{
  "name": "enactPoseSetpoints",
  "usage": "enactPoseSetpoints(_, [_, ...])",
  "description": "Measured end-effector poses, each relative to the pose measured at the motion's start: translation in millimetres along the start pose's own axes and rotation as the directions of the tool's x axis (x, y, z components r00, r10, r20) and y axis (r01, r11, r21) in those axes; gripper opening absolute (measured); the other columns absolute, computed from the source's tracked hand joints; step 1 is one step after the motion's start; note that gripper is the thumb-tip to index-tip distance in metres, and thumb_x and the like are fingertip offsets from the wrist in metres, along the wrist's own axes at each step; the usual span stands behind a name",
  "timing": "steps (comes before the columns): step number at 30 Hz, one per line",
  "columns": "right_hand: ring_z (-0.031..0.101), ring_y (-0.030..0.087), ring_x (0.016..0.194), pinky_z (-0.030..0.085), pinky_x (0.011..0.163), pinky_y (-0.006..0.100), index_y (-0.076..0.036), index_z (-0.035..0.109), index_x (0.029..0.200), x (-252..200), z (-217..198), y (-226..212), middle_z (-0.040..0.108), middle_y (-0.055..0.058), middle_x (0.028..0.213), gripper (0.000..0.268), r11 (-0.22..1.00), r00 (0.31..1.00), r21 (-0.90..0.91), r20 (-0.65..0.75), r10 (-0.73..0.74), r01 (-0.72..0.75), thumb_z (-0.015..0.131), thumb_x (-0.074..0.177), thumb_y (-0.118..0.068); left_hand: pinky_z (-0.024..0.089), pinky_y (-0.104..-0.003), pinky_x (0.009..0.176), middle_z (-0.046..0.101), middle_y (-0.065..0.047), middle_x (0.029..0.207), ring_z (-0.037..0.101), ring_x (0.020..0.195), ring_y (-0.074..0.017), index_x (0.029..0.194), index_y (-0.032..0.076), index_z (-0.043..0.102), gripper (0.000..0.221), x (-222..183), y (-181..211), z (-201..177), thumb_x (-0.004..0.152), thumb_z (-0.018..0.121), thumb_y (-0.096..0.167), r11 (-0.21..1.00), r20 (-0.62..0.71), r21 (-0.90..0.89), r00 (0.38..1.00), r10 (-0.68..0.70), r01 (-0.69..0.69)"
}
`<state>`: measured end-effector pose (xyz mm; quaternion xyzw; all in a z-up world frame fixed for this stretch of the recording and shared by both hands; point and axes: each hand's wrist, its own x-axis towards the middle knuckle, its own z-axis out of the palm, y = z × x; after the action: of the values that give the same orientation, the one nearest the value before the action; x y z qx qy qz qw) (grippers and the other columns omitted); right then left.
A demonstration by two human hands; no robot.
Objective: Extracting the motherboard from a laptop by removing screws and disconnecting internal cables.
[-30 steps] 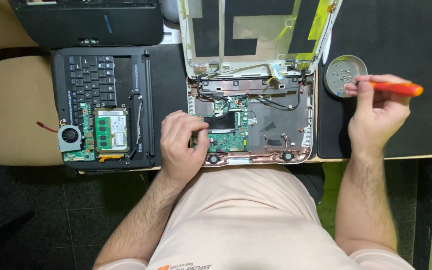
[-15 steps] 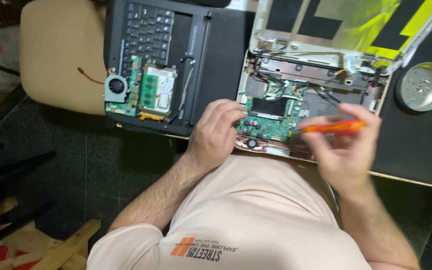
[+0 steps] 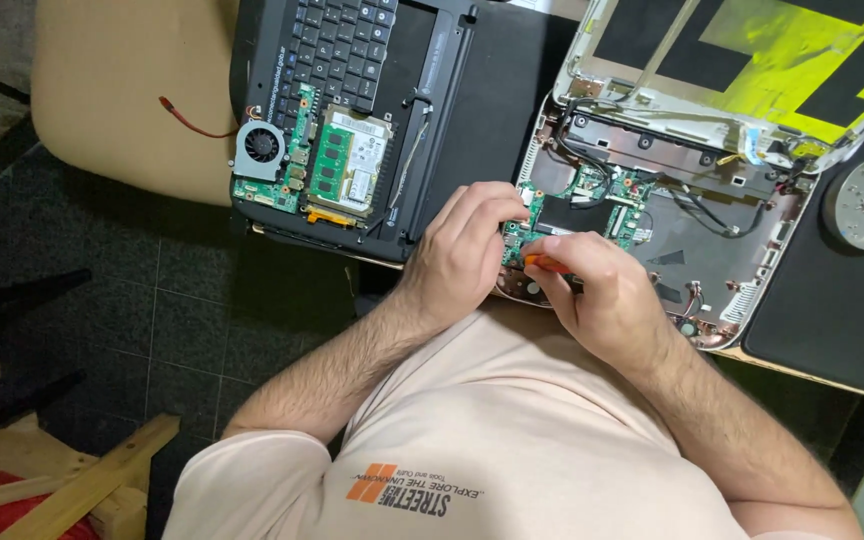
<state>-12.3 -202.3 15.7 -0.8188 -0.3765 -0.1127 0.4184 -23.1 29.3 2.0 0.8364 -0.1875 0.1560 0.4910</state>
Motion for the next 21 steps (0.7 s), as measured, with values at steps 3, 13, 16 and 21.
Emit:
enactPoseSetpoints(3, [0.085,0.034,0.089,0.072,0.067,0.053,-0.002,0.06,0.151,1.5,-4.2,-5.1,0.088,0.011,0.12,0.049,0.999,1.0,-0.048,0.019,-0.023,0.024,0.087,0.111,0.0,0.068,-0.055,0.109,0.071,-0.01,0.13,0.078,0.121,-0.0381,0.139,0.008,0.073,0.041,2.2,1.0,-2.3,0.113,0.052,-0.015,1.0,0.008,0.004,1.0,0.013,-0.013])
enactPoseSetpoints(13, [0.082,0.038,0.087,0.07,0.07,0.053,0.0,0.065,0.151,1.4,-6.1,-1.8,0.082,0.013,0.111,0.035,0.984,0.99,-0.109,0.028,-0.137,0.139,0.075,0.119,-0.009,0.069,-0.054,0.106,0.069,-0.008,0.126,0.078,0.118,-0.0365,0.136,0.01,0.073,0.039,5.3,2.3,-2.3,0.112,0.054,-0.014,0.999,0.011,0.026,1.0,0.019,-0.02])
enactPoseSetpoints(16, [0.081,0.037,0.086,0.07,0.071,0.052,0.0,0.066,0.151,-3.4,-4.7,-0.6,0.081,0.013,0.11,0.035,0.981,0.99,-0.133,0.012,-0.142,0.143,0.076,0.119,-0.009,0.069,-0.054,0.105,0.069,-0.007,0.126,0.078,0.117,-0.0359,0.135,0.01,0.074,0.039,4.8,1.4,-0.7,0.112,0.055,-0.015,0.999,0.016,0.045,1.0,0.025,-0.025])
enactPoseSetpoints(21, [0.081,0.036,0.084,0.069,0.071,0.051,0.001,0.069,0.147,-9.8,0.8,-3.8,0.08,0.015,0.108,0.034,0.966,0.987,-0.211,-0.02,-0.157,0.149,0.079,0.118,-0.012,0.07,-0.053,0.105,0.069,-0.006,0.125,0.078,0.116,-0.0341,0.131,0.01,0.074,0.036,5.9,3.2,-1.5,0.11,0.058,-0.014,0.998,0.012,0.052,1.0,0.022,-0.023])
